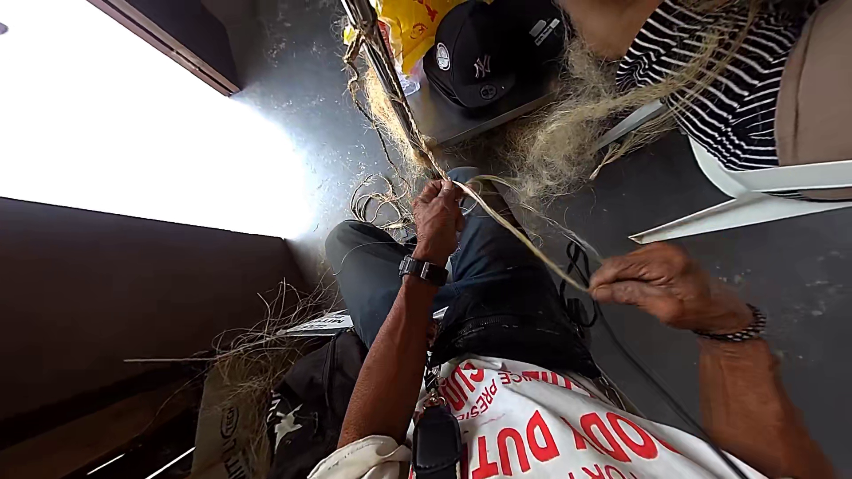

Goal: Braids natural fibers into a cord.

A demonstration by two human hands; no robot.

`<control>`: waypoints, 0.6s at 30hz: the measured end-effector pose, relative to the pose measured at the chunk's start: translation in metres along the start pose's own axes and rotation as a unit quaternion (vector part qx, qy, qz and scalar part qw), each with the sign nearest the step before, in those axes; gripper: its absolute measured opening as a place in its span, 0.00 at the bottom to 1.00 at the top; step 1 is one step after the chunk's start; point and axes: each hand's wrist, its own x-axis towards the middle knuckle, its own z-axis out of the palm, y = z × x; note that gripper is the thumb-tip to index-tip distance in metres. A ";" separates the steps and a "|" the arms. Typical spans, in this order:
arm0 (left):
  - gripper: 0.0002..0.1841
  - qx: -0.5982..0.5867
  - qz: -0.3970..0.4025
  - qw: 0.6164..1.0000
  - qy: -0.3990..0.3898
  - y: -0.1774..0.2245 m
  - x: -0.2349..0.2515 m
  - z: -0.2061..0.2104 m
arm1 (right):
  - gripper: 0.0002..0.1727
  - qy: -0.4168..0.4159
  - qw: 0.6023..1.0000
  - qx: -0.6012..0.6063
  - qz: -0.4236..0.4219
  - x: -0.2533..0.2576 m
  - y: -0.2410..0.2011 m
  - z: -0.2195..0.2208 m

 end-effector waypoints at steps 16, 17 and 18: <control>0.09 -0.052 0.096 0.992 -0.064 0.021 -0.021 -0.022 | 0.24 0.287 0.877 -0.181 0.339 -0.026 0.101 -0.034; 0.09 -0.048 0.098 0.992 -0.059 0.018 -0.018 -0.023 | 0.24 0.305 0.882 -0.178 0.312 -0.008 0.091 -0.037; 0.09 -0.044 0.101 0.992 -0.059 0.016 -0.016 -0.026 | 0.23 0.309 0.896 -0.169 0.269 0.012 0.080 -0.037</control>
